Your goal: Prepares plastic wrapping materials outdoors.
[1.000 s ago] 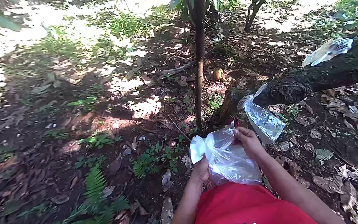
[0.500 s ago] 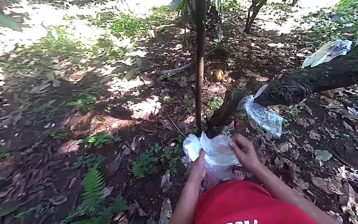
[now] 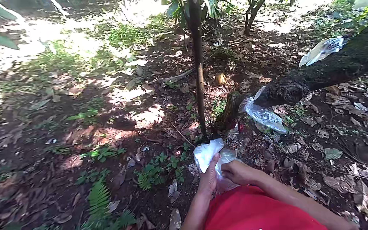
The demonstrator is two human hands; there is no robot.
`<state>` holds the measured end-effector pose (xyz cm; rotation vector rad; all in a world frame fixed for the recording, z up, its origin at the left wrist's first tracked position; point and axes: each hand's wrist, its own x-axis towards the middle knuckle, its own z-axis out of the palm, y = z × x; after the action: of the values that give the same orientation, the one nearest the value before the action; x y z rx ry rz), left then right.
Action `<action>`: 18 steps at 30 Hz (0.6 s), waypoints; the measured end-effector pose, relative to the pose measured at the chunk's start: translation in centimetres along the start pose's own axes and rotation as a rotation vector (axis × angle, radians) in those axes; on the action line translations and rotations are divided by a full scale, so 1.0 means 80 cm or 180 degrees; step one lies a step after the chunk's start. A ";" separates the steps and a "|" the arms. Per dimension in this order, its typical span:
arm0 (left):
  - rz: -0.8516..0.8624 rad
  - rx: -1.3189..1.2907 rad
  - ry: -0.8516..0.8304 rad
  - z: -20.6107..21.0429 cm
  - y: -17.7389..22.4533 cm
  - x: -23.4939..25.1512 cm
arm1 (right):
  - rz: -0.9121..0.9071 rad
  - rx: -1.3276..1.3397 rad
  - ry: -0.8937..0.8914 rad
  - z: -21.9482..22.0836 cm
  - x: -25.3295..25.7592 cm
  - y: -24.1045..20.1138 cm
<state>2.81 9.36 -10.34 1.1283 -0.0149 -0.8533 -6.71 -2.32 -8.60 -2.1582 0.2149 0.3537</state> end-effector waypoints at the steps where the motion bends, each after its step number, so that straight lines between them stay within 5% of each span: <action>1: 0.0229 0.0172 -0.0019 -0.006 -0.002 0.005 | 0.0001 0.0140 -0.0040 0.001 -0.003 0.003; 4: 0.0629 0.0114 -0.0141 -0.020 0.010 0.014 | 0.0029 0.1097 0.0488 -0.012 -0.018 0.009; 9: 0.0522 0.0103 -0.0493 -0.039 0.020 0.018 | 0.0230 0.2189 0.0907 -0.039 -0.043 0.014; 18: -0.0226 0.0901 -0.0108 0.000 0.002 -0.021 | 0.0157 0.1813 0.1556 -0.011 -0.026 0.018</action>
<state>1.78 10.43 -9.54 1.3857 -0.1278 -0.9538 -8.90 -3.86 -8.57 -1.6392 0.5708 -0.2021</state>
